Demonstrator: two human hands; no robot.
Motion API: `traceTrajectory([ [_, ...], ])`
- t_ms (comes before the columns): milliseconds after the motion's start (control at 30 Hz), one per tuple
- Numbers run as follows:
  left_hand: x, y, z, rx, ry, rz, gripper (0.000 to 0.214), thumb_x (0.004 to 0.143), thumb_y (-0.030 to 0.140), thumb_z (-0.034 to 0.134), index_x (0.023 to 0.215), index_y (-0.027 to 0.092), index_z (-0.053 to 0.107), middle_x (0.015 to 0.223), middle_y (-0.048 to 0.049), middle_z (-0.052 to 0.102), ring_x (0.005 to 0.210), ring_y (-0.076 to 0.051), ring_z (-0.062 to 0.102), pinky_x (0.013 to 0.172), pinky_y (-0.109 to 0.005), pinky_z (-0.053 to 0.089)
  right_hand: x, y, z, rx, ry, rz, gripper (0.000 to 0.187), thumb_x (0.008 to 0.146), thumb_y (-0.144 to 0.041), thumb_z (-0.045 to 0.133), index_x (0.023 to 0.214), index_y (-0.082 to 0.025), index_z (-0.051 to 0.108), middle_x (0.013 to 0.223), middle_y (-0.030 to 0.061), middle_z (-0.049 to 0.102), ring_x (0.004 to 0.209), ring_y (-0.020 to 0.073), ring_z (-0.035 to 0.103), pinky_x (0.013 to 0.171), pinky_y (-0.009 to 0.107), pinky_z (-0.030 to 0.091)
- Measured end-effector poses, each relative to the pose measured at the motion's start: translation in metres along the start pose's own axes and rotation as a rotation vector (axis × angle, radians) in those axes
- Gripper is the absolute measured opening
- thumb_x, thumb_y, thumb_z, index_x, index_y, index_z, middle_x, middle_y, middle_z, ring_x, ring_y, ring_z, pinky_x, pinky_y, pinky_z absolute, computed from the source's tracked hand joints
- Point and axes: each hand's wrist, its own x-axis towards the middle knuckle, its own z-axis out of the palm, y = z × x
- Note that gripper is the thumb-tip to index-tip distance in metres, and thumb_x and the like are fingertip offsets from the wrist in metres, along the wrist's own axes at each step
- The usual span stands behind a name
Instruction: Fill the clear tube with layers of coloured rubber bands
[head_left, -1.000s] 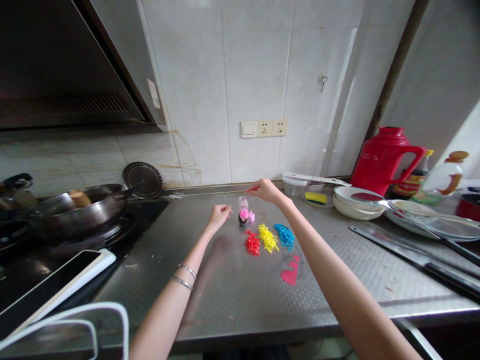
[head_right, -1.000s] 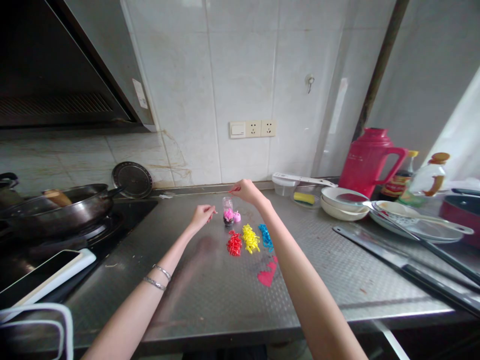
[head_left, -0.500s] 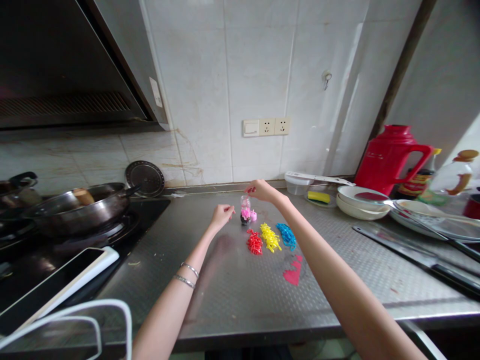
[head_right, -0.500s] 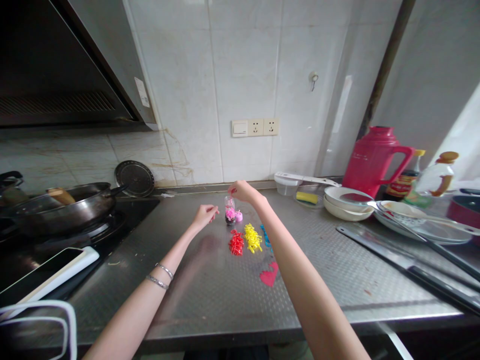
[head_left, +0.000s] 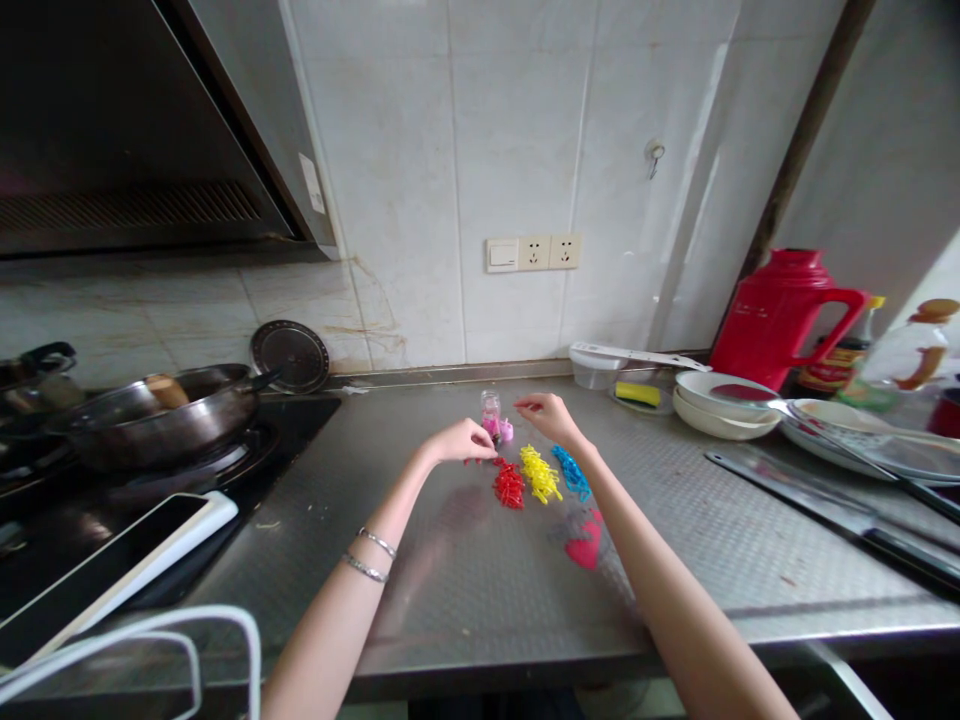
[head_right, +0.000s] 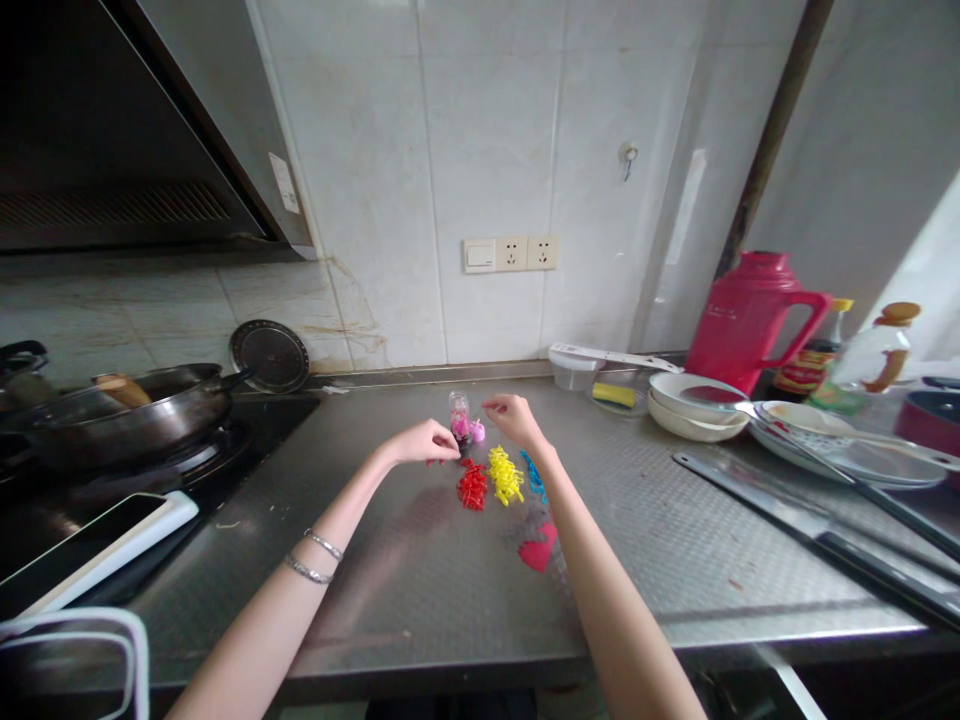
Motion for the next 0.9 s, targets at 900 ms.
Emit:
traceTrajectory([
  [900, 0.006, 0.0, 0.018, 0.026, -0.029, 0.019, 0.026, 0.067, 0.037, 0.06, 0.065, 0.011, 0.066, 0.05, 0.0017, 0.052, 0.044, -0.007, 0.04, 0.044, -0.019, 0.029, -0.026, 0.033, 0.01, 0.007, 0.1, 0.021, 0.026, 0.07, -0.021, 0.048, 0.083, -0.014, 0.071, 0.076, 0.0059, 0.069, 0.067, 0.0151, 0.06, 0.064, 0.023, 0.043],
])
